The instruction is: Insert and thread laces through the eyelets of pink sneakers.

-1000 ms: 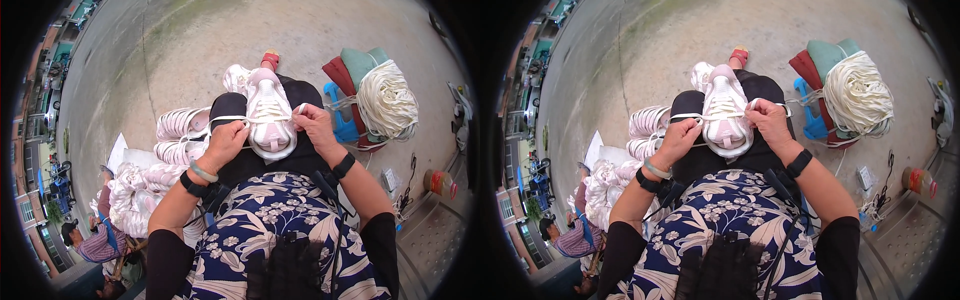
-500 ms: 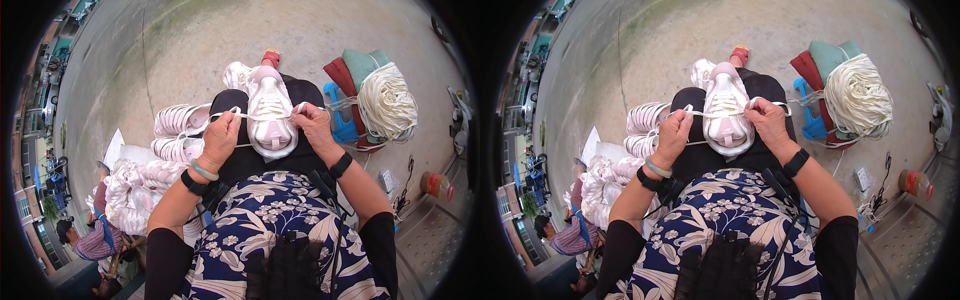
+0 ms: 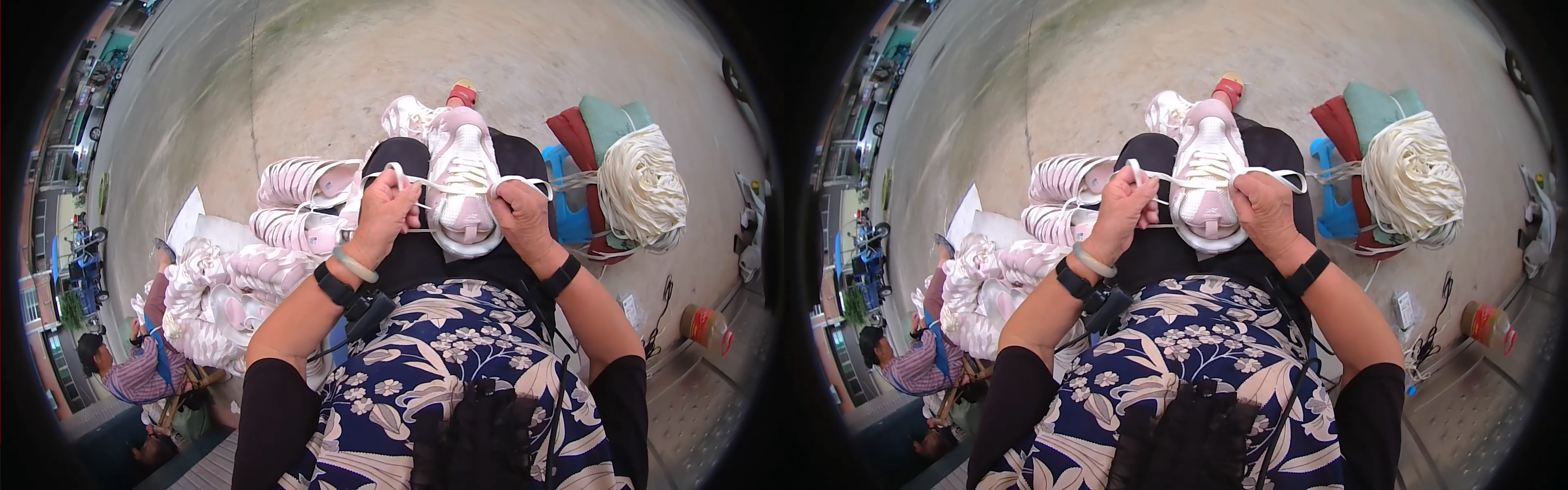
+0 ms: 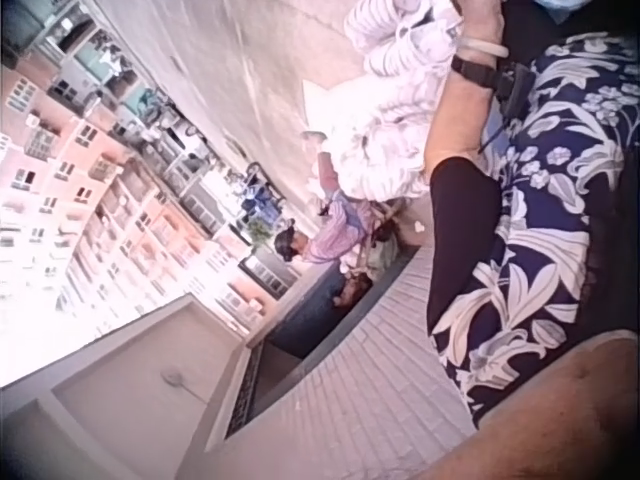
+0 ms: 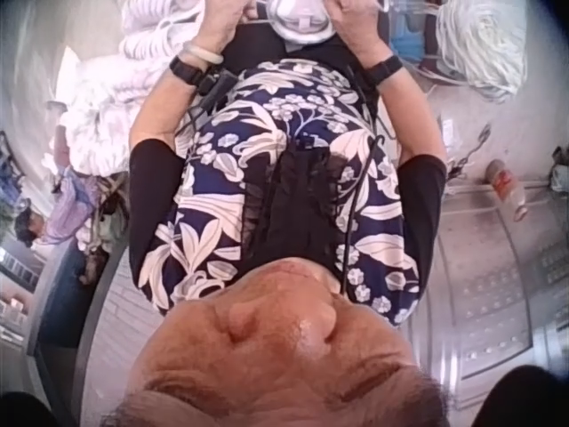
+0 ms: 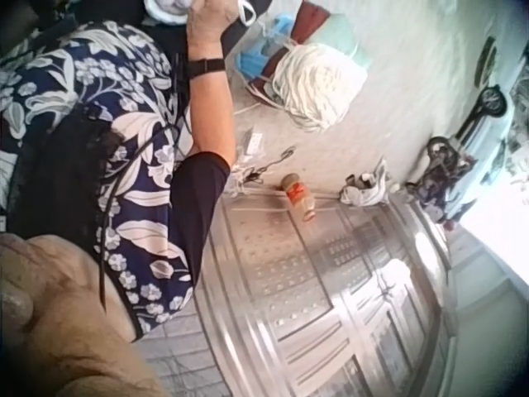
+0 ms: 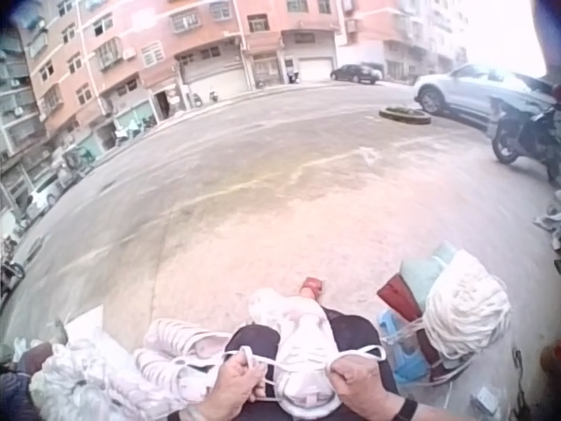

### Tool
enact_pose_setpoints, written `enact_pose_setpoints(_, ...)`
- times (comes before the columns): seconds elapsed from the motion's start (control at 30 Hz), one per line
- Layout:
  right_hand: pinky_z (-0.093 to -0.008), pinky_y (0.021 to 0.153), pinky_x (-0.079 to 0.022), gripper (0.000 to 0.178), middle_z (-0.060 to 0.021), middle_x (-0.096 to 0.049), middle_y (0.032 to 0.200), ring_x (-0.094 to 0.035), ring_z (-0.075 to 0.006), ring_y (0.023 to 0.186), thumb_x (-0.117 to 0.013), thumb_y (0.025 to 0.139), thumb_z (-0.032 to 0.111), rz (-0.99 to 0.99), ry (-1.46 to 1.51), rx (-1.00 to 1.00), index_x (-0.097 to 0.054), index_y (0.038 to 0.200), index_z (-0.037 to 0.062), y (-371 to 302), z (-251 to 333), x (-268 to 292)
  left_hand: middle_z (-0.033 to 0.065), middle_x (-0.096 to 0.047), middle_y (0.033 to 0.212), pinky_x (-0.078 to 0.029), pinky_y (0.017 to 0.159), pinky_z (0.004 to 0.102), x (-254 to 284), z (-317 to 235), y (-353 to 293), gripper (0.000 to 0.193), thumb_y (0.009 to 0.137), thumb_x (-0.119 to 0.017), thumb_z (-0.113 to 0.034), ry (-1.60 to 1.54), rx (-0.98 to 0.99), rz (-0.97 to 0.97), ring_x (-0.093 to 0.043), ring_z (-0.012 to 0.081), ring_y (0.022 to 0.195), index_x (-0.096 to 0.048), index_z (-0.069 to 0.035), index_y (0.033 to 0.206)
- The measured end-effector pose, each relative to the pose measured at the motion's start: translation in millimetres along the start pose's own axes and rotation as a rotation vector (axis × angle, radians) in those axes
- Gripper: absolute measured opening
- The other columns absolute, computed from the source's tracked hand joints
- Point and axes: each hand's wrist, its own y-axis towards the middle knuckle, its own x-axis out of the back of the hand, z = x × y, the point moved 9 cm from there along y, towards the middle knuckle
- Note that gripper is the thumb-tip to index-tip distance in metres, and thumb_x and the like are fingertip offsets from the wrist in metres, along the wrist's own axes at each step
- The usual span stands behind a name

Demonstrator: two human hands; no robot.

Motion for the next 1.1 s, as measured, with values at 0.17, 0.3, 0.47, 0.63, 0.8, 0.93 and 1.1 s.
enact_pose_setpoints(0.17,-0.0356,0.049,-0.041,0.019,-0.0112,-0.054,0.059,-0.055,-0.0284,0.054,-0.063,0.076,0.02,0.077,-0.14,-0.266,-0.055,0.067,0.0059,1,-17,4,-0.0005,-0.051,0.058,-0.036,0.035,0.0159,-4,-3,7,0.016,0.086,-0.059,-0.018,0.016,-0.135,-0.051,-0.046,0.0046,0.041,-0.046,-0.009,0.086)
enact_pose_setpoints(0.3,-0.0348,0.049,-0.042,0.022,-0.0104,-0.057,0.062,-0.057,-0.0266,0.055,-0.065,0.076,0.022,0.09,-0.196,-0.247,-0.057,0.063,0.006,6,-3,13,0.0016,-0.052,0.058,-0.037,0.037,0.0175,-1,-9,14,0.015,0.086,-0.058,-0.013,0.104,-0.245,-0.115,-0.046,0.0049,0.041,-0.045,-0.005,0.085)
enact_pose_setpoints(0.47,-0.0343,0.053,-0.043,0.011,-0.0082,-0.058,0.067,-0.058,-0.0261,0.06,-0.065,0.072,0.016,0.115,-0.053,0.054,-0.062,0.071,0.0055,12,45,-13,0.0023,-0.053,0.058,-0.038,0.037,0.0181,1,-8,18,0.016,0.085,-0.059,-0.012,0.137,-0.29,-0.156,-0.047,0.0051,0.043,-0.046,-0.004,0.085)
enact_pose_setpoints(0.63,-0.0365,0.058,-0.038,0.003,-0.0055,-0.057,0.068,-0.056,-0.024,0.065,-0.063,0.067,0.011,0.157,-0.15,0.147,-0.061,0.069,0.0088,18,56,-39,0.0014,-0.053,0.059,-0.038,0.039,0.0177,2,-12,18,0.014,0.083,-0.06,-0.008,0.296,-0.422,-0.201,-0.048,0.0037,0.045,-0.047,-0.003,0.083)
enact_pose_setpoints(0.8,-0.0371,0.058,-0.037,0.005,-0.0043,-0.057,0.066,-0.056,-0.0229,0.064,-0.063,0.067,0.014,0.202,-0.21,0.03,-0.06,0.066,0.0095,21,41,-52,0.0004,-0.053,0.059,-0.038,0.04,0.0182,2,-10,24,0.014,0.082,-0.06,-0.008,0.293,-0.443,-0.212,-0.047,0.0038,0.045,-0.047,-0.003,0.084)
enact_pose_setpoints(0.93,-0.0369,0.059,-0.035,0.007,-0.004,-0.058,0.065,-0.056,-0.0228,0.065,-0.063,0.068,0.016,0.228,-0.242,-0.026,-0.06,0.066,0.0105,21,36,-57,0.0005,-0.052,0.058,-0.038,0.042,0.0214,0,-19,18,0.016,0.08,-0.063,-0.009,0.35,-0.51,-0.247,-0.047,0.0048,0.047,-0.049,-0.002,0.083)
enact_pose_setpoints(1.1,-0.0363,0.062,-0.034,0.007,-0.003,-0.058,0.069,-0.056,-0.0223,0.067,-0.065,0.068,0.017,0.219,-0.211,-0.094,-0.06,0.068,0.0116,18,30,-59,0.0053,-0.052,0.057,-0.04,0.046,0.0264,-6,-35,7,0.017,0.078,-0.064,-0.01,0.528,-0.637,-0.246,-0.051,0.0121,0.05,-0.051,-0.002,0.084)
